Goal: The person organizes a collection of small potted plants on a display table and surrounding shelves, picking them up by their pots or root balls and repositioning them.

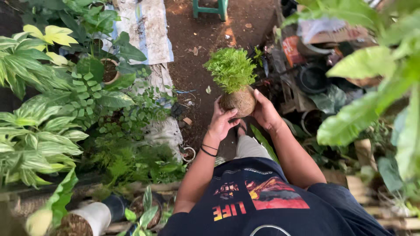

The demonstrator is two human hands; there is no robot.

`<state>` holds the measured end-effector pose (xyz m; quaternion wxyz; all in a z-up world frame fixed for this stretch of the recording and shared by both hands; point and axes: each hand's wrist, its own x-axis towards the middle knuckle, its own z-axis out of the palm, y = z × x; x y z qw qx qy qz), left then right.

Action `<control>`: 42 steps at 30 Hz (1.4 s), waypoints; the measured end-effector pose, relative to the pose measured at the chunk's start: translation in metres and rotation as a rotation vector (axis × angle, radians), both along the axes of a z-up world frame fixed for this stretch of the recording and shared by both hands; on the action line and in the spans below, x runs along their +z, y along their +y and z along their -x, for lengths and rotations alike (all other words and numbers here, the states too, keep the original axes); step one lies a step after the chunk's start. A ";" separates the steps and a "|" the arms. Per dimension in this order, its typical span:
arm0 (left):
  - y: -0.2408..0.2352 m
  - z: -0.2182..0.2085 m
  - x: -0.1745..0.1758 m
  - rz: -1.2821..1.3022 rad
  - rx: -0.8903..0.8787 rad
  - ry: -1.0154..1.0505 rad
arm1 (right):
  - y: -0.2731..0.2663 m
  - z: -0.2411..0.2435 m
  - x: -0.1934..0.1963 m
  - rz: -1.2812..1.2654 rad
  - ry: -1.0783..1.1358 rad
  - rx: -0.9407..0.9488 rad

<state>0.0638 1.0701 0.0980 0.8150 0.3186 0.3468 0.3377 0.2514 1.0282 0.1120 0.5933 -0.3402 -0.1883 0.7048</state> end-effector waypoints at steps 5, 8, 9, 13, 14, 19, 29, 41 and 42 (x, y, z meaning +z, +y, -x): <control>0.112 -0.023 -0.007 0.029 0.082 0.044 | 0.107 -0.013 0.000 -0.052 -0.310 -0.088; 0.168 -0.038 -0.003 -0.014 0.102 0.031 | 0.175 -0.027 -0.002 -0.053 -0.235 -0.091; 0.183 -0.042 0.001 -0.016 0.104 0.061 | 0.200 -0.035 0.000 -0.063 -0.242 -0.085; 0.253 -0.052 0.011 0.006 0.146 0.009 | 0.282 -0.048 -0.002 -0.142 -0.333 -0.032; 0.269 -0.053 0.011 0.011 0.158 0.004 | 0.304 -0.051 -0.003 -0.066 -0.327 -0.028; 0.363 -0.046 0.005 0.003 0.209 -0.060 | 0.407 -0.046 -0.009 -0.085 -0.552 0.048; 0.614 0.012 0.004 -0.009 0.213 -0.025 | 0.656 0.006 -0.017 -0.076 -0.787 0.107; 0.880 0.019 0.038 0.003 0.147 -0.024 | 0.898 0.028 0.038 -0.130 -1.023 -0.050; 0.901 0.016 0.029 -0.007 0.153 -0.020 | 0.918 0.024 0.036 -0.124 -1.027 -0.052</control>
